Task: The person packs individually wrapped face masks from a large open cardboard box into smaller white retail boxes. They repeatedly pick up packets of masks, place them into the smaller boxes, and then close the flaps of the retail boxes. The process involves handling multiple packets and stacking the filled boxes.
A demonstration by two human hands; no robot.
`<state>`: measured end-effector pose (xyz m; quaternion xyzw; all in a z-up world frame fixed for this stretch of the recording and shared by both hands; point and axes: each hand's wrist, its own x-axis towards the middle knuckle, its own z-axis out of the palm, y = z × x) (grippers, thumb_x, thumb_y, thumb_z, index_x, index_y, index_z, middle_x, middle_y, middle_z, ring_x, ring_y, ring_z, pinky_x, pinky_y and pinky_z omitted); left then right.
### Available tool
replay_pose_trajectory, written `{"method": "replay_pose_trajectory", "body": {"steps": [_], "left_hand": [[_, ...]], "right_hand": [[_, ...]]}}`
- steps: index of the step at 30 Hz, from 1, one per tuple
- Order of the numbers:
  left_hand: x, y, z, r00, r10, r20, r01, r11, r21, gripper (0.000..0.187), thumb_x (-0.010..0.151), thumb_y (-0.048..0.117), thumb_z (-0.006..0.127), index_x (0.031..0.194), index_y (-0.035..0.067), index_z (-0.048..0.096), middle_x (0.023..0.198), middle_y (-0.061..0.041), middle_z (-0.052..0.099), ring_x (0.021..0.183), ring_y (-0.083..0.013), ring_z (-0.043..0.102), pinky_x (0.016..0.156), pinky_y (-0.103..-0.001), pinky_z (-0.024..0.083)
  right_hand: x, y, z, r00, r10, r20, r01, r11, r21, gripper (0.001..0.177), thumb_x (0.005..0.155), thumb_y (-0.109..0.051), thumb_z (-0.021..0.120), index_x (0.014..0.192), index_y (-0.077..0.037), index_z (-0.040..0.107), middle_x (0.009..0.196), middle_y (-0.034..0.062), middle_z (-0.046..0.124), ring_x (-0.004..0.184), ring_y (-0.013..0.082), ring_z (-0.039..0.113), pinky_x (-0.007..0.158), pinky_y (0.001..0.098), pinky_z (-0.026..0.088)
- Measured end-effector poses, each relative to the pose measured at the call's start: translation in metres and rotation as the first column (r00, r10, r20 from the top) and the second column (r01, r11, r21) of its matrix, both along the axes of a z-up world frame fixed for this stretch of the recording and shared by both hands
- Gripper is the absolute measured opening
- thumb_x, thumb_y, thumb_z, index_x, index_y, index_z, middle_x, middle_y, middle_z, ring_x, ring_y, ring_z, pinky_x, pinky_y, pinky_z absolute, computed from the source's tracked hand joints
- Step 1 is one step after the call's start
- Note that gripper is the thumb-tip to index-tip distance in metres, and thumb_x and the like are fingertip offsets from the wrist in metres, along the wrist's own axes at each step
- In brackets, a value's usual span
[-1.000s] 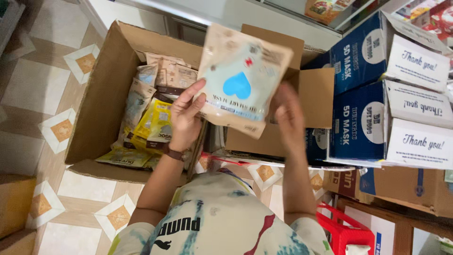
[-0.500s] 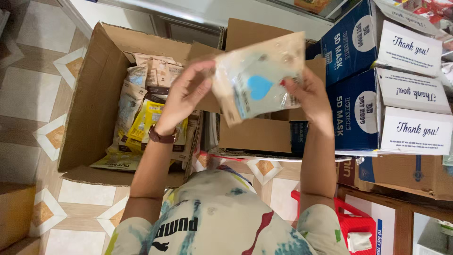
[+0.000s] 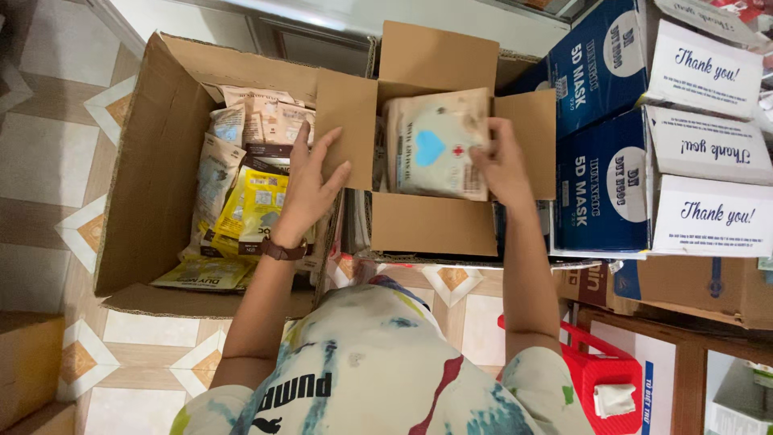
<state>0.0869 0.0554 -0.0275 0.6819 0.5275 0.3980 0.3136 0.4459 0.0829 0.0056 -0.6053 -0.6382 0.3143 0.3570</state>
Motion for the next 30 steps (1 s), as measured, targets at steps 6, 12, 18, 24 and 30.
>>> {"method": "replay_pose_trajectory", "body": {"steps": [6,12,18,24,30], "left_hand": [[0.001,0.002,-0.006,1.000,-0.004,-0.002,0.004,1.000,0.001,0.057,0.098,0.027,0.070,0.151,0.016,0.050,0.164,-0.035,0.021,0.153,-0.0492,0.023,0.123,-0.051,0.026],[0.001,0.000,-0.006,1.000,-0.005,-0.017,0.004,1.000,-0.020,0.058,0.099,0.028,0.069,0.152,0.017,0.048,0.163,-0.035,0.023,0.154,-0.0499,0.023,0.124,-0.051,0.026],[0.001,-0.001,0.000,1.000,-0.018,-0.017,0.017,0.997,-0.070,0.058,0.100,0.030,0.067,0.152,0.016,0.047,0.163,-0.035,0.022,0.153,-0.0503,0.023,0.123,-0.052,0.026],[0.002,-0.002,-0.002,1.000,-0.019,-0.005,0.019,0.997,-0.070,0.057,0.100,0.029,0.067,0.152,0.015,0.048,0.162,-0.035,0.025,0.152,-0.0494,0.026,0.121,-0.051,0.027],[0.003,-0.003,-0.010,1.000,-0.010,-0.006,0.010,0.998,0.058,0.056,0.101,0.026,0.067,0.152,0.012,0.048,0.155,-0.032,0.041,0.146,-0.0480,0.038,0.121,-0.050,0.033]], "right_hand": [[-0.006,0.022,-0.042,0.995,0.006,-0.104,-0.031,0.969,-0.246,0.050,0.094,0.007,0.059,0.139,-0.008,0.042,0.103,0.0142,0.067,0.090,0.0186,0.066,0.073,0.0324,0.055],[-0.010,0.025,-0.055,0.991,0.010,0.135,0.022,0.972,-0.235,0.057,0.097,0.008,0.055,0.147,-0.009,0.035,0.113,0.0270,0.067,0.103,0.0380,0.067,0.086,0.0448,0.051],[-0.027,0.012,-0.028,0.869,0.101,0.484,-0.072,0.994,-0.077,0.091,0.071,0.011,0.061,0.152,0.000,0.022,0.122,0.0420,0.056,0.114,0.0568,0.057,0.091,0.0566,0.049],[-0.041,-0.017,-0.008,0.668,0.344,0.659,-0.119,0.925,-0.362,0.035,0.105,-0.020,0.056,0.138,-0.008,0.058,0.130,0.0304,0.065,0.117,0.0471,0.065,0.100,0.0524,0.052],[-0.082,-0.061,0.028,0.734,0.377,0.565,-0.317,0.926,-0.207,0.053,0.102,-0.041,0.061,0.145,-0.013,0.052,0.136,0.0262,0.059,0.110,0.0502,0.062,0.087,0.0558,0.052]]}}
